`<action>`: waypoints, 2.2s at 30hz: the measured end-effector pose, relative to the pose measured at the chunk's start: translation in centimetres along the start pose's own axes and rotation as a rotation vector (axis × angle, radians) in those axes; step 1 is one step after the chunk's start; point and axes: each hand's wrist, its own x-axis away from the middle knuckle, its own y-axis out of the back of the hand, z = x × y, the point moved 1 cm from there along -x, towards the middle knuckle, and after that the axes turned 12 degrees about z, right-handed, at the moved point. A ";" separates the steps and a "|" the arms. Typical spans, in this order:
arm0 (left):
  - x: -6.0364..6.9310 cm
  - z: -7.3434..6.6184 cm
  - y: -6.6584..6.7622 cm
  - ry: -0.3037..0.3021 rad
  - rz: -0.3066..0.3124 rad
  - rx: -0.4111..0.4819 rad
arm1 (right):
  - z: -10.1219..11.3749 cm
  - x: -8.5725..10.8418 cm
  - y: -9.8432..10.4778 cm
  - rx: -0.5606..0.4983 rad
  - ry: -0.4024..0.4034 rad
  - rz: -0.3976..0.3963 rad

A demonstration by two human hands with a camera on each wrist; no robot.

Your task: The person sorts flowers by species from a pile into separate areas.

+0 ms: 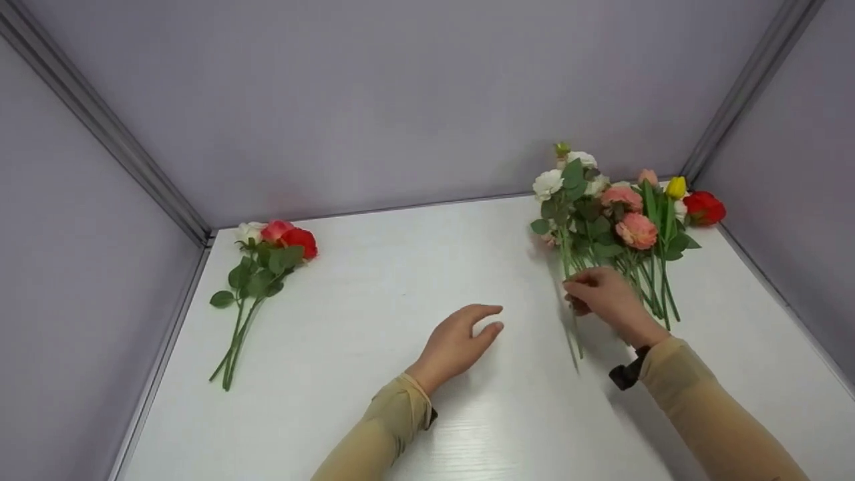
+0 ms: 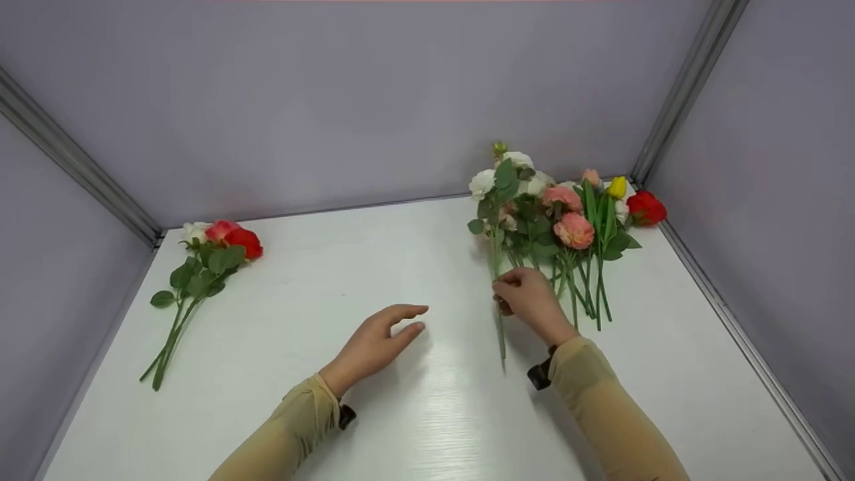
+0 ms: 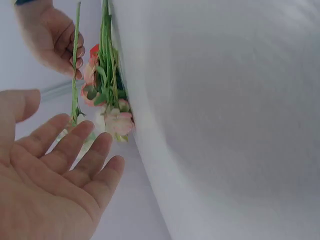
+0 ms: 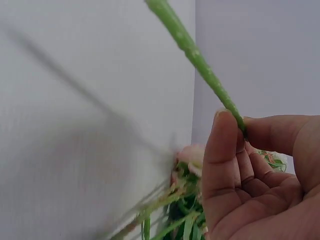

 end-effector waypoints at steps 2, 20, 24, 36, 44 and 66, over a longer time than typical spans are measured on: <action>-0.2 0.4 0.8 0.028 -0.043 0.110 | 0.5 -0.2 -1.8 -0.021 0.039 0.002; -0.4 2.3 4.7 0.061 -0.274 0.814 | 5.3 0.4 -15.6 -0.104 0.279 0.125; -0.2 2.3 4.9 0.047 -0.278 0.818 | 4.9 0.4 -16.2 -0.135 0.278 0.136; 0.1 2.4 5.8 0.045 -0.277 0.827 | 1.9 2.5 -18.1 -0.224 0.215 0.317; 0.0 2.3 5.4 0.033 -0.249 0.842 | 1.7 2.8 -18.2 -0.243 0.206 0.284; 1.3 2.9 4.9 0.104 -0.184 0.738 | 2.0 1.9 -18.4 -0.154 0.223 0.291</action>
